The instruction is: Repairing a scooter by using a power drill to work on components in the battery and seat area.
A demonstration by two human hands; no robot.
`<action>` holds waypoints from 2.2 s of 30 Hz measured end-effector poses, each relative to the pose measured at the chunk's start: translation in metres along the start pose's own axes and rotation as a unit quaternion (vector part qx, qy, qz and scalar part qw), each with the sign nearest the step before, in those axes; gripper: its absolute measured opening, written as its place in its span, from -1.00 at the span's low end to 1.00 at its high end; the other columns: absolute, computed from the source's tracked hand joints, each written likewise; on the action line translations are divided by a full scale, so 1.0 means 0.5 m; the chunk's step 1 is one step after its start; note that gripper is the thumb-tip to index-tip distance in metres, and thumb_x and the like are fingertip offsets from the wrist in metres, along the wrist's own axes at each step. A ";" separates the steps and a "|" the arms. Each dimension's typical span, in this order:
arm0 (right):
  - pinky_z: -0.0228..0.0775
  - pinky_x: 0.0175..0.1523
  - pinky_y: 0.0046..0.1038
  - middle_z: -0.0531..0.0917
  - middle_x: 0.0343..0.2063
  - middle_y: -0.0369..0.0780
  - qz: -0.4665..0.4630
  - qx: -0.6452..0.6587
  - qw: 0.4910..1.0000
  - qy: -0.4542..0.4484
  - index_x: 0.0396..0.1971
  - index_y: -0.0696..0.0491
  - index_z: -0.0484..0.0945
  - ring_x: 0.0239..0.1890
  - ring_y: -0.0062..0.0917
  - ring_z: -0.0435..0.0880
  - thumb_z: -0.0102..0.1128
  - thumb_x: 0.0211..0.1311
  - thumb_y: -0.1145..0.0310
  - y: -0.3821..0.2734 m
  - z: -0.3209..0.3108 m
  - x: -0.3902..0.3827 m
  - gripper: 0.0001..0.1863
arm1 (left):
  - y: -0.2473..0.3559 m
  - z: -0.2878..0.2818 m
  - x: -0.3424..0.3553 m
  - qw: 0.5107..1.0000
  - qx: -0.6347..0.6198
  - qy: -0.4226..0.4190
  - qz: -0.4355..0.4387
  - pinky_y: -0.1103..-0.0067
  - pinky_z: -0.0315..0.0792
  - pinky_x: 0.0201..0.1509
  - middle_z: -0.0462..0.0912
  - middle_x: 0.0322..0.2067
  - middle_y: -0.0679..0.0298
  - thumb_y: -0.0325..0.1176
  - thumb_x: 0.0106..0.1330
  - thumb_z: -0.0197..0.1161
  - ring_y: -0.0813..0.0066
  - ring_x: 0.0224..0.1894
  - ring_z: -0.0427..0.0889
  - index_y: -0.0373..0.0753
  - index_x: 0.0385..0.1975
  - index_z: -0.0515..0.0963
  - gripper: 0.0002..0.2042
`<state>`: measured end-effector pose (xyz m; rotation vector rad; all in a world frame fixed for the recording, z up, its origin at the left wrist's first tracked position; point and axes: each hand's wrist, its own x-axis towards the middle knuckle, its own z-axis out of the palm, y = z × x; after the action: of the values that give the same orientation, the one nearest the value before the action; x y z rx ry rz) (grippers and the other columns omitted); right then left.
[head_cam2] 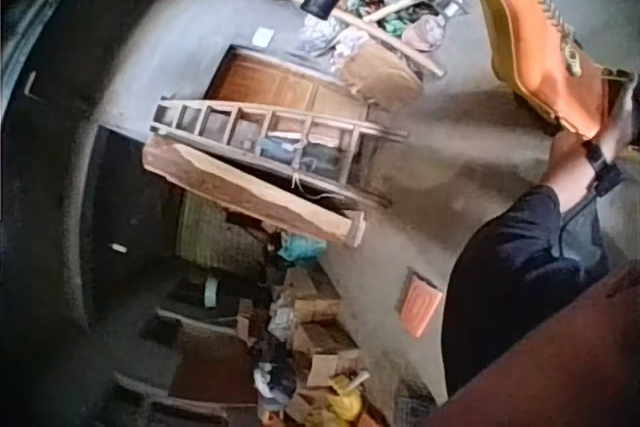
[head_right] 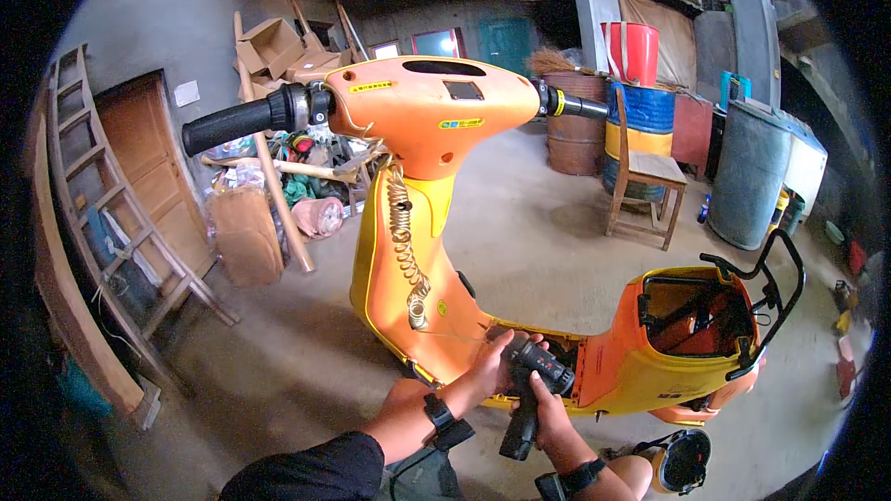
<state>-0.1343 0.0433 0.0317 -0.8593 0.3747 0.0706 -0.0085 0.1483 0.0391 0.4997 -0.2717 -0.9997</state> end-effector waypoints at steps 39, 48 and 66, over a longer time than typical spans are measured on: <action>0.43 -0.51 -0.53 0.57 -0.48 -0.27 -0.365 -0.363 0.832 -0.208 -0.23 0.14 0.48 -0.63 -0.58 0.55 0.24 0.04 0.39 -0.572 0.576 -0.252 -0.72 | 0.575 0.639 -0.373 -0.262 0.754 0.397 0.452 0.41 0.34 -0.34 0.61 -0.64 0.24 -0.14 0.24 0.14 0.29 -0.52 0.60 -0.16 -0.66 0.60 -0.69; 0.46 -0.50 -0.52 0.55 -0.50 -0.26 -0.371 -0.379 0.823 -0.204 -0.22 0.16 0.48 -0.62 -0.60 0.56 0.27 0.02 0.43 -0.564 0.594 -0.236 -0.70 | 0.581 0.631 -0.365 -0.265 0.751 0.393 0.459 0.39 0.34 -0.36 0.59 -0.65 0.22 -0.17 0.23 0.15 0.26 -0.52 0.58 -0.19 -0.72 0.56 -0.68; 0.46 -0.53 -0.47 0.56 -0.48 -0.23 -0.393 -0.399 0.806 -0.192 -0.24 0.19 0.45 -0.61 -0.58 0.56 0.22 -0.03 0.45 -0.557 0.618 -0.227 -0.70 | 0.587 0.630 -0.363 -0.290 0.734 0.383 0.480 0.43 0.31 -0.38 0.56 -0.70 0.25 -0.19 0.18 0.22 0.31 -0.56 0.56 -0.16 -0.78 0.51 -0.68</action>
<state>-0.0911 0.1030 0.4566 -1.7456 -0.4673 -0.3974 -0.0262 0.3464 0.4617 -1.9267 0.2929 -2.0937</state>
